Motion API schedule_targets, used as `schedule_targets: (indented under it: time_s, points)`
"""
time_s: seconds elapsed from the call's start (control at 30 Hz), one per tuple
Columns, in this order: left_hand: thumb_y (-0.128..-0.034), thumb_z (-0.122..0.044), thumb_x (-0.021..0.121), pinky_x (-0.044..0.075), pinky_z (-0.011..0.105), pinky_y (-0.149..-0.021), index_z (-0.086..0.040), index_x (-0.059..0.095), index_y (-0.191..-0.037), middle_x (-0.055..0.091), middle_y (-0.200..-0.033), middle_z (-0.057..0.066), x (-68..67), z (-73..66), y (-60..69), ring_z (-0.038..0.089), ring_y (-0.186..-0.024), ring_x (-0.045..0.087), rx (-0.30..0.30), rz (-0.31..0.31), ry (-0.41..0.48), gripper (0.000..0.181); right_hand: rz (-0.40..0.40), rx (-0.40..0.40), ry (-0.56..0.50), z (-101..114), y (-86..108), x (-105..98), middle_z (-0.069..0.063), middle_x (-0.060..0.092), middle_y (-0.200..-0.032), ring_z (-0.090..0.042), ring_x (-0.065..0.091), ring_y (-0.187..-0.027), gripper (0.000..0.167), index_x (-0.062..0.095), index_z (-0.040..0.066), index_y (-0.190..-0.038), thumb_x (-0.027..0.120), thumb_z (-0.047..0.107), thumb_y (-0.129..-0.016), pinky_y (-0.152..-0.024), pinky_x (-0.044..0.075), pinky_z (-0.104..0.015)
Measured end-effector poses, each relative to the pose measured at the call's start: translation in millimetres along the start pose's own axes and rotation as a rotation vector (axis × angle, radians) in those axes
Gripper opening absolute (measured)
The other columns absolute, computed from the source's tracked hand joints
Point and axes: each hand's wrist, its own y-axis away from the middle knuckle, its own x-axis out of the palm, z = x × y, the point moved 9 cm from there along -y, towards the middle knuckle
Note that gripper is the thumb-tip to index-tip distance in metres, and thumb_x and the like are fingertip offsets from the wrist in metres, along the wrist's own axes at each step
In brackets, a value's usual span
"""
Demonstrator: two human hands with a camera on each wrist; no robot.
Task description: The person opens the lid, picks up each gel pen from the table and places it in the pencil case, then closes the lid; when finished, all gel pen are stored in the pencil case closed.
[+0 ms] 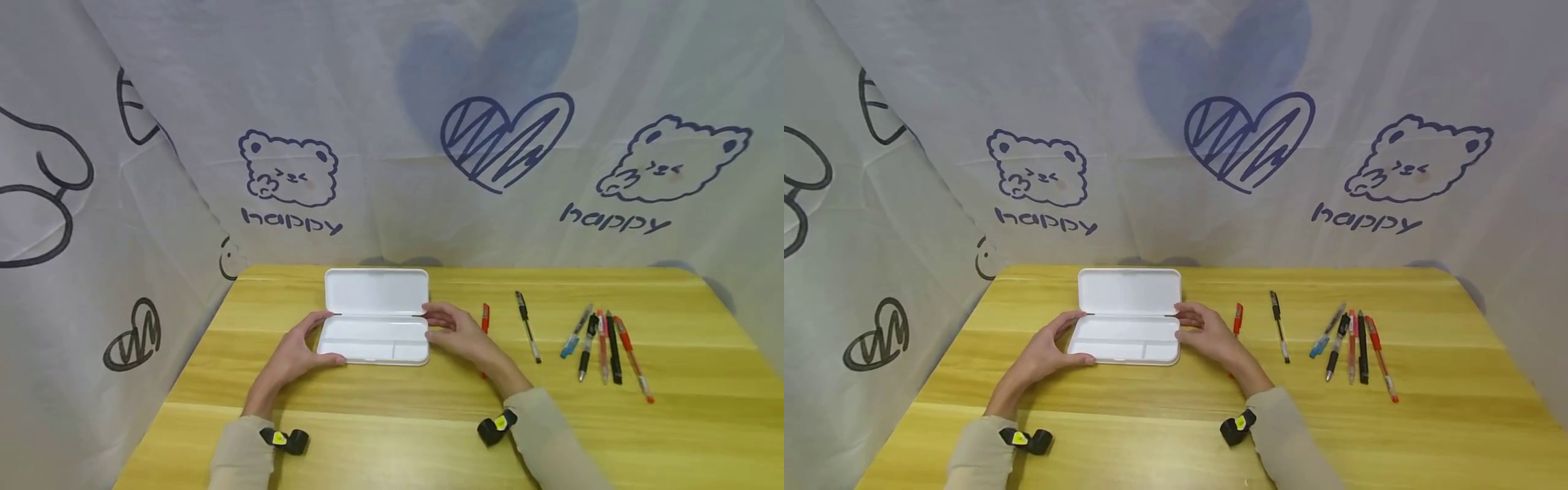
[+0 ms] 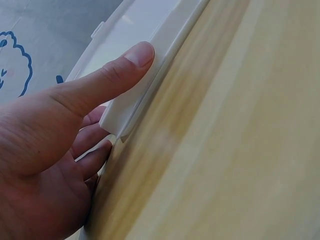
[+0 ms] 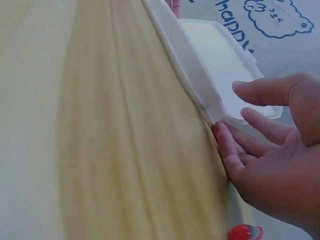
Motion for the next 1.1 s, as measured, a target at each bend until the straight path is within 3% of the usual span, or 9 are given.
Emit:
schedule_targets:
  time_s: [0.1, 0.23, 0.37, 0.43, 0.7, 0.8, 1.0, 1.1]
  points:
    - [-0.0685, -0.036, 0.097, 0.026, 0.052, -0.122, -0.018, 0.052, -0.144, 0.049, -0.154, 0.011, 2.6, 0.0, 1.2, 0.032, -0.149, 0.035, -0.004, 0.010, 0.013, 0.090, -0.041, -0.006, 0.001, 1, 5.0, -11, -0.031, 0.057, -0.137, -0.044, 0.057, -0.126, 0.051, 0.046, -0.009, -0.145, 0.063, -0.003, -0.097, -0.106, 0.050, -0.039]
    - [-0.0690, -0.035, 0.097, 0.024, 0.053, -0.122, -0.017, 0.052, -0.145, 0.049, -0.154, 0.012, 3.2, -0.5, 2.0, 0.031, -0.149, 0.034, -0.009, 0.006, 0.029, 0.091, -0.184, -0.026, 0.139, 8, 15.4, -40, -0.026, 0.065, -0.123, -0.037, 0.065, -0.113, 0.045, 0.052, -0.006, -0.141, 0.063, -0.003, -0.097, -0.094, 0.054, -0.029]
    - [-0.0693, -0.036, 0.097, 0.024, 0.053, -0.122, -0.018, 0.051, -0.146, 0.049, -0.154, 0.012, 2.4, 0.3, 0.8, 0.032, -0.149, 0.034, -0.015, 0.004, 0.025, 0.092, -0.335, -0.020, 0.343, 16, 28.7, -69, -0.017, 0.066, -0.109, -0.029, 0.065, -0.099, 0.041, 0.058, 0.000, -0.137, 0.066, 0.003, -0.097, -0.085, 0.056, -0.035]
    - [-0.0695, -0.036, 0.097, 0.024, 0.053, -0.122, -0.018, 0.051, -0.146, 0.049, -0.155, 0.011, 2.5, 0.9, 0.1, 0.031, -0.149, 0.034, -0.015, 0.008, 0.017, 0.092, -0.365, 0.015, 0.417, 15, 34.7, -78, -0.014, 0.065, -0.105, -0.027, 0.063, -0.094, 0.042, 0.058, 0.000, -0.137, 0.068, 0.005, -0.097, -0.081, 0.055, -0.037]
    - [-0.0692, -0.036, 0.097, 0.025, 0.055, -0.121, -0.018, 0.051, -0.146, 0.050, -0.154, 0.012, 1.7, 0.0, 1.0, 0.032, -0.149, 0.035, -0.004, 0.010, 0.024, 0.091, -0.306, 0.155, 0.615, 0, 41.4, -79, -0.011, 0.058, -0.091, -0.020, 0.052, -0.077, 0.052, 0.055, -0.007, -0.134, 0.077, 0.009, -0.090, -0.067, 0.045, -0.032]
    - [-0.0696, -0.036, 0.097, 0.025, 0.054, -0.122, -0.018, 0.051, -0.146, 0.049, -0.154, 0.011, 1.8, -0.8, 1.0, 0.032, -0.149, 0.034, -0.003, 0.014, 0.024, 0.091, -0.282, 0.137, 0.640, 1, 40.4, -73, -0.008, 0.063, -0.092, -0.018, 0.057, -0.078, 0.046, 0.060, -0.007, -0.130, 0.076, 0.007, -0.090, -0.069, 0.051, -0.032]
    - [-0.0696, -0.035, 0.097, 0.023, 0.054, -0.123, -0.018, 0.052, -0.145, 0.049, -0.155, 0.011, 0.2, -2.9, -1.0, 0.031, -0.150, 0.033, 0.006, 0.010, 0.030, 0.089, -0.288, 0.078, 0.669, 8, 38.8, -68, -0.004, 0.068, -0.086, -0.016, 0.062, -0.077, 0.016, 0.074, 0.000, -0.105, 0.074, 0.003, -0.090, -0.070, 0.056, -0.035]
    - [-0.0695, -0.036, 0.097, 0.022, 0.054, -0.123, -0.018, 0.052, -0.145, 0.050, -0.154, 0.011, 0.9, -0.8, -0.3, 0.031, -0.149, 0.033, 0.000, 0.010, 0.029, 0.089, -0.293, 0.066, 0.660, 10, 38.5, -68, -0.004, 0.069, -0.085, -0.017, 0.063, -0.076, 0.012, 0.075, 0.001, -0.102, 0.072, 0.003, -0.091, -0.069, 0.055, -0.035]
